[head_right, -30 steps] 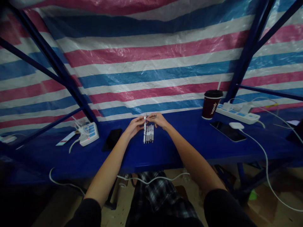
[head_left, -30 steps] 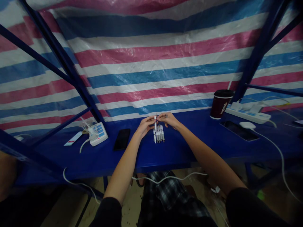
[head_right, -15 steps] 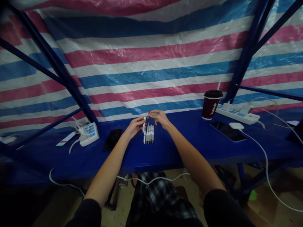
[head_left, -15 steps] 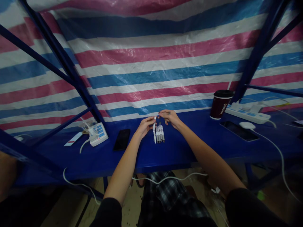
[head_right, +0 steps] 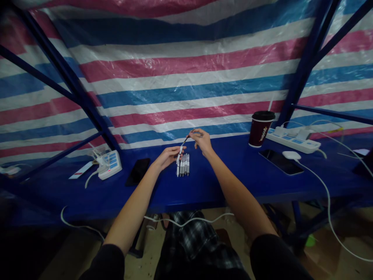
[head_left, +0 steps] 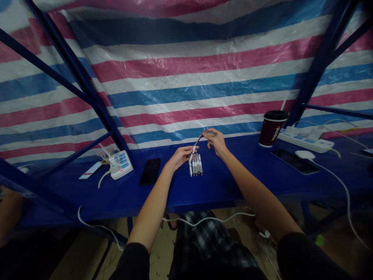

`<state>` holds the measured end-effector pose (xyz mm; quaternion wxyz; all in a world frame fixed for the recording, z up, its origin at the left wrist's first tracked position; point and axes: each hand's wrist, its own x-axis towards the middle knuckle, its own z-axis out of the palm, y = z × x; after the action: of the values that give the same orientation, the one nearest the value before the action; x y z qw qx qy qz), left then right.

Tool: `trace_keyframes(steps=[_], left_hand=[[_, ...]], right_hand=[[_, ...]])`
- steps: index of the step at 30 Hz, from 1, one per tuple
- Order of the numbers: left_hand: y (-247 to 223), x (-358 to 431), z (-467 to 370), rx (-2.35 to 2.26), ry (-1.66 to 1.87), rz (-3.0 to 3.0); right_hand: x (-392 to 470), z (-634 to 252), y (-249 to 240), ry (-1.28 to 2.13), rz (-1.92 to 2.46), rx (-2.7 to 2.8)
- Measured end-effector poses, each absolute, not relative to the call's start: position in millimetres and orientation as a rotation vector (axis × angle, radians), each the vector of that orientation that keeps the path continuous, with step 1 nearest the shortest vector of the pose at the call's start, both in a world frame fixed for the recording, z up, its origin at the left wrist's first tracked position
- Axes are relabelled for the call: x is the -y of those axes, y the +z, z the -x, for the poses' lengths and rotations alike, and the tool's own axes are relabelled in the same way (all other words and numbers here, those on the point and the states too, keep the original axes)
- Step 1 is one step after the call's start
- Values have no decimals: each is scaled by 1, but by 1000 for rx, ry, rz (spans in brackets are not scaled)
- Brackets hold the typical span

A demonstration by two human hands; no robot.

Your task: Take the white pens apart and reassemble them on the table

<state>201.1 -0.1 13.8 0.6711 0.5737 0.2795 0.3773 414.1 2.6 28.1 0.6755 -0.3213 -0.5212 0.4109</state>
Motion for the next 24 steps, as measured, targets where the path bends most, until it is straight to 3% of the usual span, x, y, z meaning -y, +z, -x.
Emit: trace_keyframes(steps=[10,16,24], left_hand=[[13,0,-203,-670,949,-1240],[9,-8,-201,-697,1058,-1234],[2,-16,-204,-971,1312,-1699]], right_hand=[[-2,-402,18,1015,826,1560],[-14,-413,20,1204,694,1179],[-14,-428,24,1064,729,1143]])
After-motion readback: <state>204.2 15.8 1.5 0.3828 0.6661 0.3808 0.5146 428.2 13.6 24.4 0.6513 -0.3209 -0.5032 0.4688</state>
